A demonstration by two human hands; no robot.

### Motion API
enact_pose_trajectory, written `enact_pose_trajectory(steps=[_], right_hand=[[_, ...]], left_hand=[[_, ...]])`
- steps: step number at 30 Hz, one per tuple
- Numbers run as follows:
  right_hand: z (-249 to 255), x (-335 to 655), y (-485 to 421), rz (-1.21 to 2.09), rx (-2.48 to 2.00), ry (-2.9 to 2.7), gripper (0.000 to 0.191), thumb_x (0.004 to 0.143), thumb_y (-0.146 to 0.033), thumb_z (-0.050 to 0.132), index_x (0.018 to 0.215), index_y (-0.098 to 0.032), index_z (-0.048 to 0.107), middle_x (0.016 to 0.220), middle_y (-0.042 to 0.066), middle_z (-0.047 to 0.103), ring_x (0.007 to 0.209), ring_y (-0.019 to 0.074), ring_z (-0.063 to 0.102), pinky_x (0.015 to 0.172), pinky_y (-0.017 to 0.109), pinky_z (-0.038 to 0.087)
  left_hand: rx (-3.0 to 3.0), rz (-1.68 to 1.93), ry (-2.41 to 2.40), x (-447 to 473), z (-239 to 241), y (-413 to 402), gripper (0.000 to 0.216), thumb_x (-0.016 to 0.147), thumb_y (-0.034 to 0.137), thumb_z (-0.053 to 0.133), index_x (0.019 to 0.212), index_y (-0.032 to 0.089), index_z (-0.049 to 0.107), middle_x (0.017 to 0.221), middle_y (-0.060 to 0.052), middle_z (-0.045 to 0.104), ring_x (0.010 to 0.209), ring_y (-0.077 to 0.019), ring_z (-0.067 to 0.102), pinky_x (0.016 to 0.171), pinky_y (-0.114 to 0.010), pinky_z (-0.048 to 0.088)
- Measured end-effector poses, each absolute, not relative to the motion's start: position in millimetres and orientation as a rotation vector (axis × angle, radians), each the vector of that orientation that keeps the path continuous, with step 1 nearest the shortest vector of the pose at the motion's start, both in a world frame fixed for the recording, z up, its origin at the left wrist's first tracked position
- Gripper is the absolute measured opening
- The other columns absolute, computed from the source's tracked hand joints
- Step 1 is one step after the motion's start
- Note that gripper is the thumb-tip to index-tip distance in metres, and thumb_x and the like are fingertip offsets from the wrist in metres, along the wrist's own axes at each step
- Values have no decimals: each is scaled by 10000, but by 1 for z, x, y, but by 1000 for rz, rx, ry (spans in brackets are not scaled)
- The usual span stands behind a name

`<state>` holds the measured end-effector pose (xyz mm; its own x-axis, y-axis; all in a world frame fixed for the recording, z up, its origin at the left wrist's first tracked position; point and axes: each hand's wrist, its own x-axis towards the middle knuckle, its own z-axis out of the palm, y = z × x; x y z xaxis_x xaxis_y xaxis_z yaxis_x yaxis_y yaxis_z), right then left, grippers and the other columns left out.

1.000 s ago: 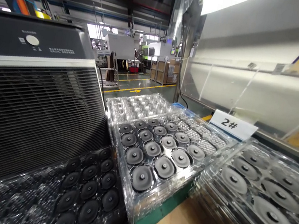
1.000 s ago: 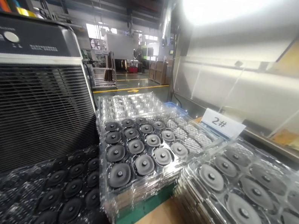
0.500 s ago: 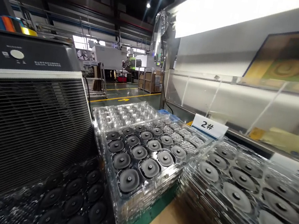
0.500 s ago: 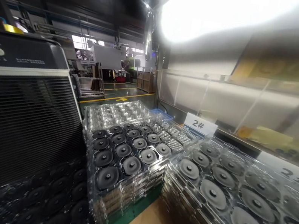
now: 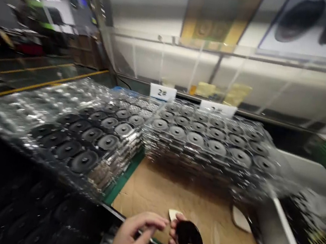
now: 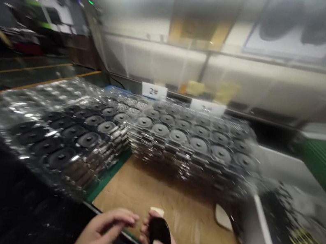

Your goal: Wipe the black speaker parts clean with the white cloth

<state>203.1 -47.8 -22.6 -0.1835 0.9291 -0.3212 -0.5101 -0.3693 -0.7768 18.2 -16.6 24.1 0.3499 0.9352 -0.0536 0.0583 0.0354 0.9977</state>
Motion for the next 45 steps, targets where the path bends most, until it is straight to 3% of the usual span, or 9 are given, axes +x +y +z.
enact_pose_trajectory(steps=[5,12,24,27,30,34,41,43,45], right_hand=[[-1,189,-50,2002,-429,-112,452,677,-426,689,1040,-175,592,953,47,624,817,126,596,874,318,413],[2,178,-54,1970,-446,-66,632,670,-691,537,1026,-169,567,891,33,617,782,124,578,822,315,419],[8,178,-35,1806,-760,-316,695,709,-766,329,1043,-212,585,981,65,604,850,171,573,857,375,411],[0,183,-25,1656,-901,-431,648,561,-653,657,1048,-230,599,1063,64,586,1027,234,501,980,398,303],[-9,188,-16,1346,-1177,-967,739,401,-361,862,1085,-261,602,1133,52,562,1131,280,408,1041,401,187],[-15,189,-3,888,-1348,-1750,819,527,-406,804,1250,-289,438,1166,78,542,1082,317,453,977,484,254],[-19,194,8,922,-1342,-1898,1078,555,-559,725,1413,-238,157,1356,149,360,1201,398,347,974,519,301],[-30,203,7,863,-1556,-1834,905,709,-529,616,1420,-238,137,1359,151,338,1187,369,384,937,498,362],[-48,211,5,757,-1845,-1749,598,838,-415,487,1377,-269,275,1277,137,406,1069,309,500,839,458,447]], left_hand=[[1269,1012,1137,11,20,-28,137,785,254,568,836,244,695,911,-21,714,867,-173,640,815,-232,472],[1171,1009,1153,6,19,-40,128,761,275,592,824,230,694,874,-17,720,774,-169,662,755,-230,511],[1136,907,999,9,12,-21,165,798,272,547,873,232,688,867,-36,710,764,-171,658,740,-245,517],[961,852,961,18,-2,-9,248,773,342,582,998,253,636,1030,-61,675,908,-201,635,804,-286,500],[738,807,772,28,-14,4,586,633,448,681,1171,287,513,1214,-101,577,1076,-260,556,881,-359,459],[538,704,730,39,-16,20,712,546,349,774,1191,267,483,1189,-107,580,1091,-250,539,883,-319,422],[150,701,712,38,-12,34,747,597,250,768,1251,306,410,1194,-77,582,1040,-212,575,837,-295,436],[92,762,699,34,-15,39,663,661,241,723,1243,305,412,1245,-89,552,1096,-249,548,901,-387,422],[70,837,686,31,-18,45,566,716,239,674,1223,285,427,1306,-106,500,1166,-298,491,971,-495,360]])
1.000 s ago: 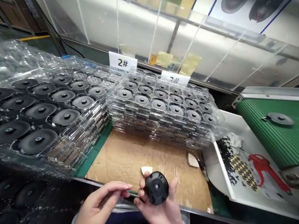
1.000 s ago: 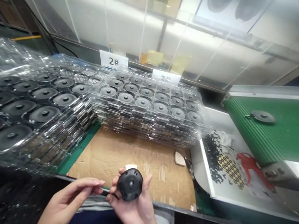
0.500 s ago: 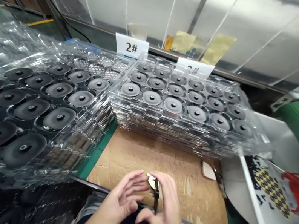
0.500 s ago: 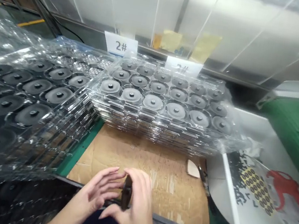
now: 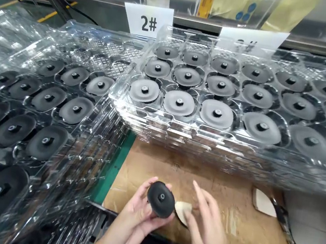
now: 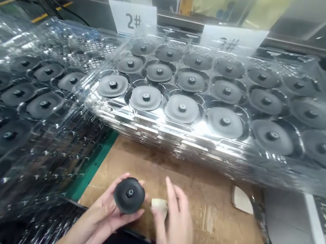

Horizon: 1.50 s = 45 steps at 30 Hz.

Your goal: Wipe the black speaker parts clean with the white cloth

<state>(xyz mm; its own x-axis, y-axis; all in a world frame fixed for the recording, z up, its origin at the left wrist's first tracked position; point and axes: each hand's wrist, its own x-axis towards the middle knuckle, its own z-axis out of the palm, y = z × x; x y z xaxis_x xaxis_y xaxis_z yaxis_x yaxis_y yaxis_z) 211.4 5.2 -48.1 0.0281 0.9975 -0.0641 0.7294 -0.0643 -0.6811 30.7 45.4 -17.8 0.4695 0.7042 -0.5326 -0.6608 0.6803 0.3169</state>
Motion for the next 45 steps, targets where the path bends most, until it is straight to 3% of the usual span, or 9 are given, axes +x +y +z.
enact_pose_trajectory(steps=[5,11,18,23,28,31,35,40,45], right_hand=[[-93,211,-5,674,-1898,-1765,230,849,-346,482,1010,-262,624,1171,102,472,807,203,584,715,384,510],[-100,200,-22,569,-1820,-1798,343,820,-317,543,1159,-261,531,1176,117,483,1007,264,533,772,399,499],[-80,202,-7,755,-1591,-1890,248,826,-177,520,1050,-263,585,816,15,639,719,160,592,641,267,510],[-23,201,37,790,-1670,-1577,281,858,-223,502,1136,-260,517,1007,26,617,838,141,596,628,209,499],[25,181,47,834,-1346,-1658,316,838,-113,465,1131,-210,531,952,41,621,848,138,589,724,228,496],[33,179,48,988,-1329,-1717,265,828,-94,477,1047,-207,574,867,18,622,751,109,587,654,194,485],[34,179,50,732,-1301,-1664,323,831,-74,463,1137,-145,539,931,66,616,840,144,570,770,265,476],[35,180,42,818,-1251,-1678,330,797,-50,509,1101,-169,558,863,32,623,744,112,577,675,210,489],[40,184,43,642,-1263,-1652,329,827,-78,472,1146,-124,536,887,75,626,797,153,574,733,283,488]], left_hand=[[31,914,699,28,-22,61,499,743,220,648,1192,260,433,1322,-103,493,1229,-309,423,1037,-476,295],[1,948,734,30,-27,60,483,774,283,607,1214,246,412,1278,-121,539,1193,-291,467,1074,-432,241],[-11,941,742,34,-25,61,443,764,284,608,1185,180,519,1288,-131,531,1215,-305,438,1088,-419,235],[70,934,796,44,-19,60,437,764,240,612,1193,211,530,1305,-100,522,1216,-264,447,1063,-367,294],[164,850,808,50,-9,54,502,706,278,668,1189,234,540,1250,-99,570,1155,-260,508,961,-308,415],[221,884,848,53,-6,55,511,675,264,697,1167,254,556,1225,-83,589,1096,-243,553,881,-268,465],[300,874,849,56,-1,57,477,688,230,688,1151,253,573,1181,-81,619,1073,-227,566,859,-260,473],[308,844,880,54,5,58,560,587,247,760,1122,254,595,1188,-76,619,1020,-232,598,859,-268,480],[296,820,907,60,10,53,436,624,258,739,1047,221,641,1059,-78,679,985,-218,610,857,-276,475]])
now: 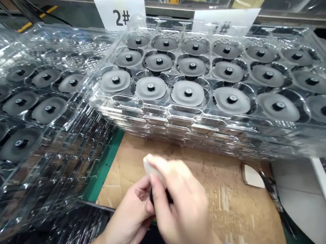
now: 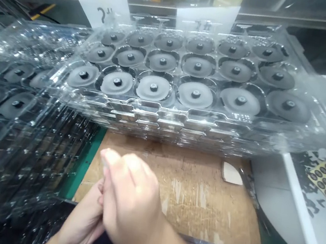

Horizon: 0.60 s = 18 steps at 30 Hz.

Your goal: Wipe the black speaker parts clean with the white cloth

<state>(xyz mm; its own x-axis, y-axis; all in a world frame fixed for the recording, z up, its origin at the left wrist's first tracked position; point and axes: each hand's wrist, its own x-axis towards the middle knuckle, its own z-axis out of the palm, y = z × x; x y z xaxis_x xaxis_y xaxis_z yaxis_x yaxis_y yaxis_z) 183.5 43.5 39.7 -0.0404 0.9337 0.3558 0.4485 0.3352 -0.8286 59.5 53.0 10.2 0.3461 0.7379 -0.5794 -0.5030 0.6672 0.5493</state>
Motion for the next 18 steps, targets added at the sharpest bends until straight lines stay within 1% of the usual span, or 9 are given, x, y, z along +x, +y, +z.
enact_pose_trajectory(steps=[2,4,6,8,10,13,15,16,18], right_hand=[[40,186,38,675,-1233,-1672,340,801,-69,509,1130,-147,546,851,49,636,747,134,581,696,248,497],[40,189,35,786,-1239,-1690,289,788,-71,528,1056,-167,580,820,26,635,702,113,585,649,208,500],[42,191,38,803,-1281,-1669,247,808,-81,505,1029,-150,589,847,40,633,737,117,590,674,211,502],[45,191,42,701,-1307,-1637,270,830,-80,469,1078,-119,570,896,73,631,807,142,586,741,253,499],[45,194,40,636,-1268,-1641,301,827,-72,478,1114,-120,553,890,72,638,809,144,586,752,262,500],[44,204,23,746,-1244,-1717,290,792,-69,541,1059,-175,583,831,23,648,726,111,601,687,200,512],[45,214,10,768,-1338,-1749,274,781,-81,558,1024,-202,595,813,4,649,687,103,609,640,182,515],[47,218,5,746,-1391,-1769,262,784,-91,556,1013,-211,597,800,1,649,673,109,611,624,190,516],[52,224,1,647,-1450,-1816,232,794,-118,546,996,-222,598,741,-1,639,625,123,605,578,214,512]], left_hand=[[266,795,929,60,12,53,457,593,227,761,1035,241,647,1064,-64,682,970,-215,620,837,-265,485],[254,780,918,62,13,53,518,546,236,787,1043,260,642,1091,-58,673,974,-223,619,835,-272,488],[275,780,893,65,14,53,542,540,269,787,1060,260,634,1080,-62,675,983,-227,613,845,-281,484],[294,767,881,69,17,52,503,573,284,767,1057,239,638,1025,-74,691,979,-224,613,860,-288,475],[282,746,890,71,23,52,447,586,252,763,1020,238,658,981,-64,701,947,-214,626,859,-285,475],[222,705,892,72,30,53,457,519,215,800,958,260,682,985,-34,702,899,-201,644,835,-269,491],[194,662,860,74,33,53,478,472,229,820,931,247,691,985,-32,703,883,-196,649,804,-249,506],[184,644,844,76,34,53,468,475,238,819,925,240,693,982,-31,705,878,-190,650,787,-236,511],[175,635,831,80,36,52,408,530,230,797,924,241,694,978,-25,708,867,-184,654,771,-228,516]])
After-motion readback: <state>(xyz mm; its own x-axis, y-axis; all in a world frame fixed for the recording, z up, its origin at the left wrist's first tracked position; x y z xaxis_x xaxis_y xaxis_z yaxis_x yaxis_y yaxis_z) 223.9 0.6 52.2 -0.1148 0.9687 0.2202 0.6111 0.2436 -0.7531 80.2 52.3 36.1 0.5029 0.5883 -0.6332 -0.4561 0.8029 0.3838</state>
